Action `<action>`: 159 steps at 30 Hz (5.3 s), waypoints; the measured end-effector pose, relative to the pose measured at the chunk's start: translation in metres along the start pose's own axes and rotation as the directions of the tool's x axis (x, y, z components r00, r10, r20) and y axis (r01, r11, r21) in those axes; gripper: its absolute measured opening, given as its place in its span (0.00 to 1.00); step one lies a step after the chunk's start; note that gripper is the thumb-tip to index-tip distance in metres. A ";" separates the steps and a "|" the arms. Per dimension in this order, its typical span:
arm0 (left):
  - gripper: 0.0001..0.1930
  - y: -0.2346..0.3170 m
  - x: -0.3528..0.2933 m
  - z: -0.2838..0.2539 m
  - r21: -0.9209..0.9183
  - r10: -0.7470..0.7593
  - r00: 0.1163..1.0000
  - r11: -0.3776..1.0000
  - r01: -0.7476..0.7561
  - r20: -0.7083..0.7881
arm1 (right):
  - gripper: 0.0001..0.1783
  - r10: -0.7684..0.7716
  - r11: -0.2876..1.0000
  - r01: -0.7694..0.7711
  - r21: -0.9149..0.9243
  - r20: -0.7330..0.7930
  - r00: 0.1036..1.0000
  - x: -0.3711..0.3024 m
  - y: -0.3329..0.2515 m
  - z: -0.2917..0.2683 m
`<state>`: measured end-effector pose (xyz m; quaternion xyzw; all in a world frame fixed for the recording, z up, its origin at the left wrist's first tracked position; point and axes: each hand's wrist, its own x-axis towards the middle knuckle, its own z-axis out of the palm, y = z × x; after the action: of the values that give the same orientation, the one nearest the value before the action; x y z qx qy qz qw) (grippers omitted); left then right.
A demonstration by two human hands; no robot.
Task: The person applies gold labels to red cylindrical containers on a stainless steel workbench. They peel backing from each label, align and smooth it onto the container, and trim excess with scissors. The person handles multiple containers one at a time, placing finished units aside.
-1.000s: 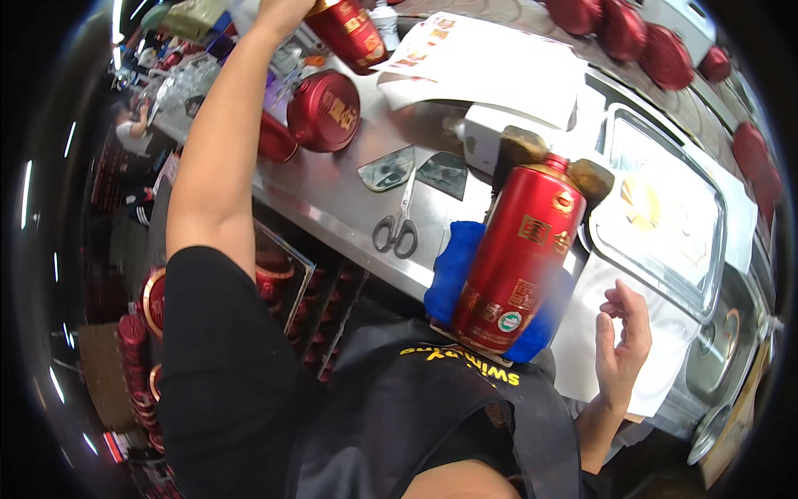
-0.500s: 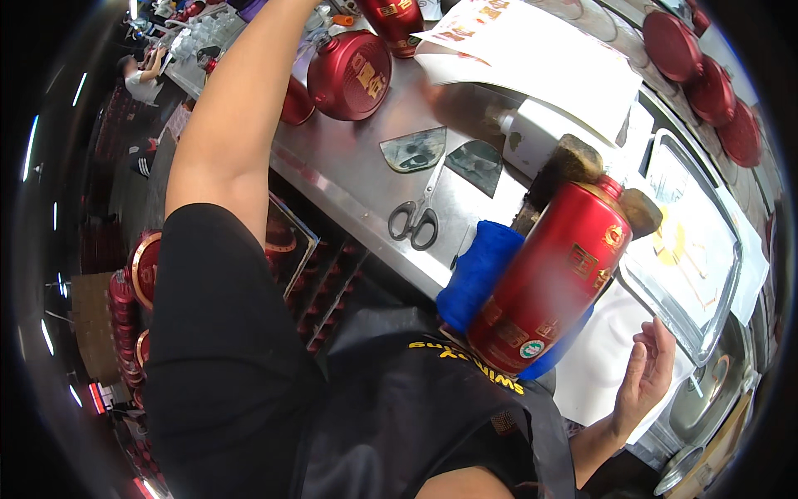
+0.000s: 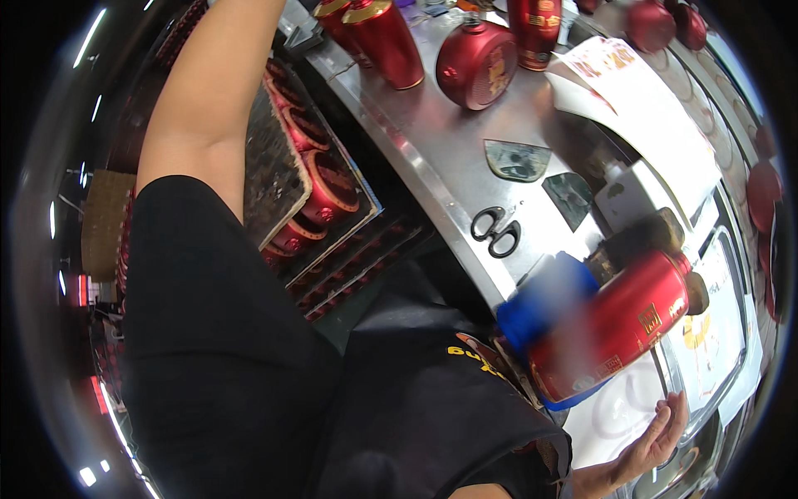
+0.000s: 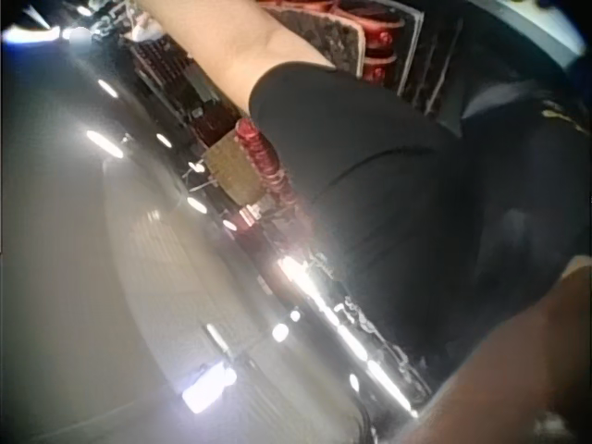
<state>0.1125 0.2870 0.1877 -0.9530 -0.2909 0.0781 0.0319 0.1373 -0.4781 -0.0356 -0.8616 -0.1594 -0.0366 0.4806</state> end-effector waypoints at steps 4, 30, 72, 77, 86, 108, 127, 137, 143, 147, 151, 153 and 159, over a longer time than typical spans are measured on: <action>0.17 -0.032 -0.017 0.051 -0.140 0.069 0.984 0.989 -0.047 0.163 | 0.18 -0.060 0.998 0.059 -0.027 -0.021 0.998 0.008 -0.001 -0.002; 0.16 -0.011 -0.067 0.080 -0.231 0.118 0.977 0.960 -0.158 -0.176 | 0.18 -0.141 0.983 0.141 -0.121 0.008 0.990 0.006 -0.024 0.003; 0.19 0.010 -0.052 0.085 0.017 0.207 0.915 0.977 -0.215 -0.347 | 0.09 -0.330 0.941 0.316 -0.117 -0.118 0.937 0.005 -0.068 0.014; 0.20 0.012 -0.042 0.069 -0.165 0.041 0.999 0.985 -0.045 -0.028 | 0.10 -0.338 0.932 0.320 -0.170 -0.092 0.937 0.013 -0.064 0.021; 0.22 -0.077 -0.012 0.065 0.007 0.019 0.817 1.000 -0.018 -0.576 | 0.11 -0.335 0.928 0.316 -0.198 -0.068 0.940 0.021 -0.065 0.023; 0.20 -0.103 -0.092 0.010 -0.106 -0.118 0.829 0.992 0.071 -0.547 | 0.09 -0.383 0.922 0.365 -0.132 -0.155 0.911 0.015 -0.076 0.018; 0.20 0.049 -0.293 -0.064 -0.154 0.014 0.749 0.976 -0.154 -0.662 | 0.12 -0.266 0.801 0.003 0.599 0.351 0.898 -0.046 -0.140 0.053; 0.14 0.121 -0.350 -0.019 -0.277 0.069 0.741 0.901 -0.333 -0.667 | 0.39 -0.492 0.397 -0.672 0.625 0.763 0.419 -0.066 -0.176 0.180; 0.16 0.152 -0.381 0.017 -0.271 0.127 0.676 0.851 -0.450 -0.725 | 0.40 -0.377 0.095 -0.807 0.583 0.771 0.513 -0.073 -0.179 0.243; 0.15 0.167 -0.401 0.052 -0.240 0.152 0.672 0.858 -0.453 -0.725 | 0.34 -0.440 -0.011 -0.834 0.552 0.746 0.500 -0.079 -0.161 0.266; 0.19 0.180 -0.412 0.086 -0.162 0.223 0.606 0.842 -0.515 -0.764 | 0.34 -0.522 -0.129 -0.854 0.505 0.698 0.491 -0.080 -0.142 0.290; 0.19 0.184 -0.416 0.099 -0.176 0.244 0.611 0.820 -0.544 -0.753 | 0.33 -0.562 -0.195 -0.871 0.452 0.676 0.477 -0.080 -0.137 0.300; 0.23 0.189 -0.427 0.124 -0.153 0.341 0.591 0.762 -0.629 -0.731 | 0.40 -0.557 -0.209 -0.878 0.432 0.685 0.469 -0.085 -0.142 0.304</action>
<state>-0.1540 -0.1063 0.1015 -0.9433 0.0087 -0.3210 -0.0836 -0.0148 -0.1741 -0.1014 -0.0406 -0.1539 0.6094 0.7767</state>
